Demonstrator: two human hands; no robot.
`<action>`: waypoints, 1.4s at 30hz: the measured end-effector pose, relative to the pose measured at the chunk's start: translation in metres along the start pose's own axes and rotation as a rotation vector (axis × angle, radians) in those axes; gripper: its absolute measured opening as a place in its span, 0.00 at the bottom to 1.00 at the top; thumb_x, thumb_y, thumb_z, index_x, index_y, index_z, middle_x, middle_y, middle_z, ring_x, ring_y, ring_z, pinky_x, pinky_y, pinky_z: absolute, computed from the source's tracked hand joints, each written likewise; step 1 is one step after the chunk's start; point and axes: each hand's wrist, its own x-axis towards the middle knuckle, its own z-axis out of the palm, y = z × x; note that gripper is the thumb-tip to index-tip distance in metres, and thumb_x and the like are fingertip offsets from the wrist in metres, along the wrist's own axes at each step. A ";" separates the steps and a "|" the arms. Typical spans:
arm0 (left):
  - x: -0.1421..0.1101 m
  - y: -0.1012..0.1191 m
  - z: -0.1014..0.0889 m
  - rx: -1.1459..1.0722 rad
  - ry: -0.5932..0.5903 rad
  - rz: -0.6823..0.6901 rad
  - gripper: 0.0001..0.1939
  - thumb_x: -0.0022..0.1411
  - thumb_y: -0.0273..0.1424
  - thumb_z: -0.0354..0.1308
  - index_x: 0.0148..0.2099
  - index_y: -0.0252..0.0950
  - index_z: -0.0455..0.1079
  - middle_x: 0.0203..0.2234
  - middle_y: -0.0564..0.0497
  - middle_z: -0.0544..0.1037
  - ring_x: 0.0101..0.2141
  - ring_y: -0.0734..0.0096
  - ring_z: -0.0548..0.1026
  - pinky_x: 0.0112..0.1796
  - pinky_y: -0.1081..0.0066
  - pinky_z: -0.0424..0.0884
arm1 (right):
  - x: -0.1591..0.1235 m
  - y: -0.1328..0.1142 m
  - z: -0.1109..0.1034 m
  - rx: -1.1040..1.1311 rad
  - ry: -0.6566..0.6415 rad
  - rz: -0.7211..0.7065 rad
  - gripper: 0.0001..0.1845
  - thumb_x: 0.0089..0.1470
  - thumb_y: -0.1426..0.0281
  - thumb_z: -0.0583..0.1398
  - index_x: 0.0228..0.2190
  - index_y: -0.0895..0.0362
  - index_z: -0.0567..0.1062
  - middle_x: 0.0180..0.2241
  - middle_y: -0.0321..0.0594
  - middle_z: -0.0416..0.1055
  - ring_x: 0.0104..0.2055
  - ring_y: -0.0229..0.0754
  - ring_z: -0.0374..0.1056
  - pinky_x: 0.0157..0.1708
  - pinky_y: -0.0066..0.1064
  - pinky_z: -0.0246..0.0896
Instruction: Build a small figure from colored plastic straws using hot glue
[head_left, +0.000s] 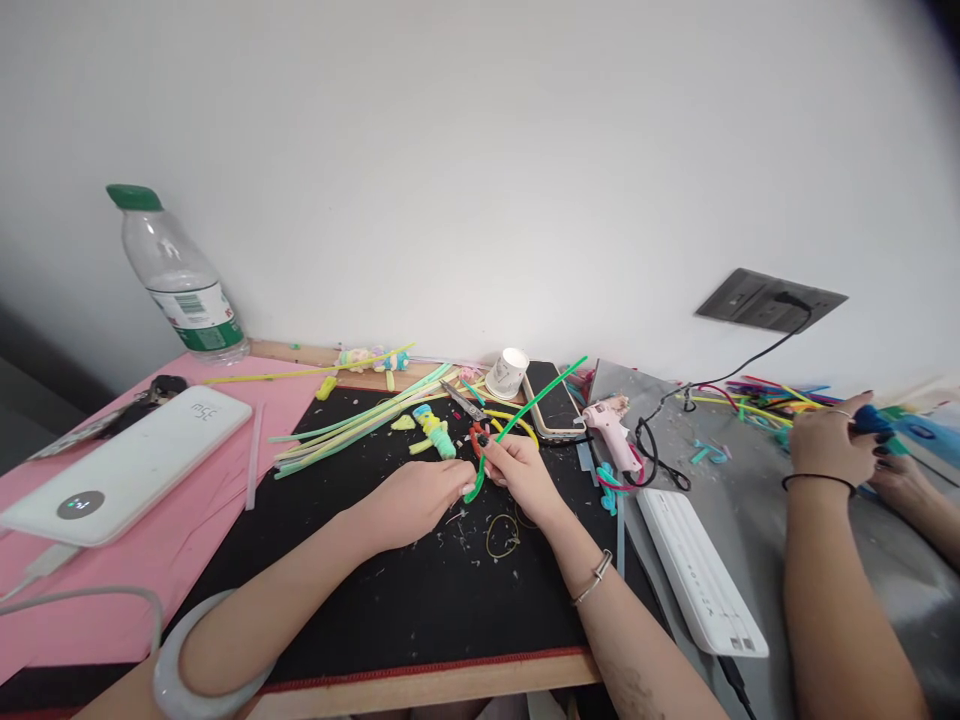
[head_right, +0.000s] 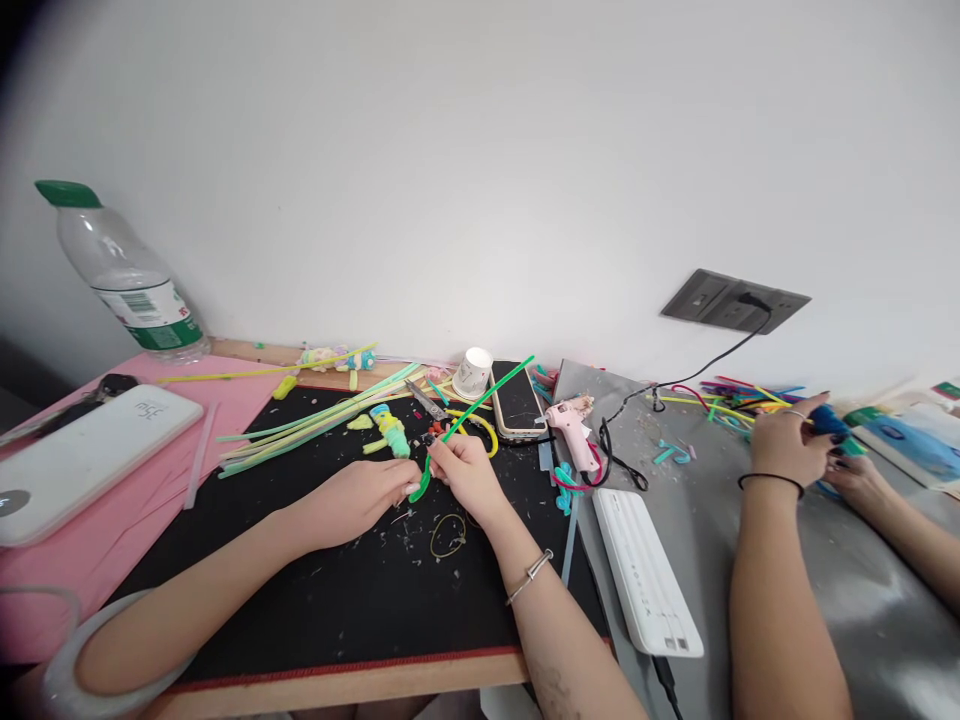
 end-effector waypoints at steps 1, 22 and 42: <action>0.000 0.000 0.000 0.005 -0.002 -0.003 0.12 0.68 0.30 0.37 0.33 0.39 0.58 0.26 0.54 0.68 0.26 0.70 0.66 0.29 0.71 0.58 | 0.000 -0.001 0.000 0.001 -0.002 0.002 0.25 0.49 0.52 0.59 0.14 0.57 0.65 0.12 0.29 0.53 0.15 0.29 0.44 0.17 0.26 0.36; 0.000 -0.001 0.005 0.095 -0.024 0.015 0.11 0.68 0.29 0.37 0.33 0.39 0.57 0.26 0.55 0.67 0.24 0.71 0.63 0.27 0.72 0.55 | 0.001 -0.001 0.001 -0.016 -0.062 0.009 0.27 0.48 0.49 0.59 0.14 0.57 0.64 0.12 0.27 0.51 0.15 0.29 0.43 0.17 0.27 0.36; -0.001 -0.005 0.007 0.138 -0.021 0.007 0.10 0.67 0.27 0.38 0.35 0.39 0.59 0.28 0.54 0.68 0.26 0.70 0.66 0.27 0.71 0.55 | 0.001 -0.003 0.000 -0.032 -0.060 0.004 0.26 0.49 0.51 0.59 0.14 0.58 0.66 0.11 0.29 0.53 0.15 0.29 0.44 0.17 0.26 0.38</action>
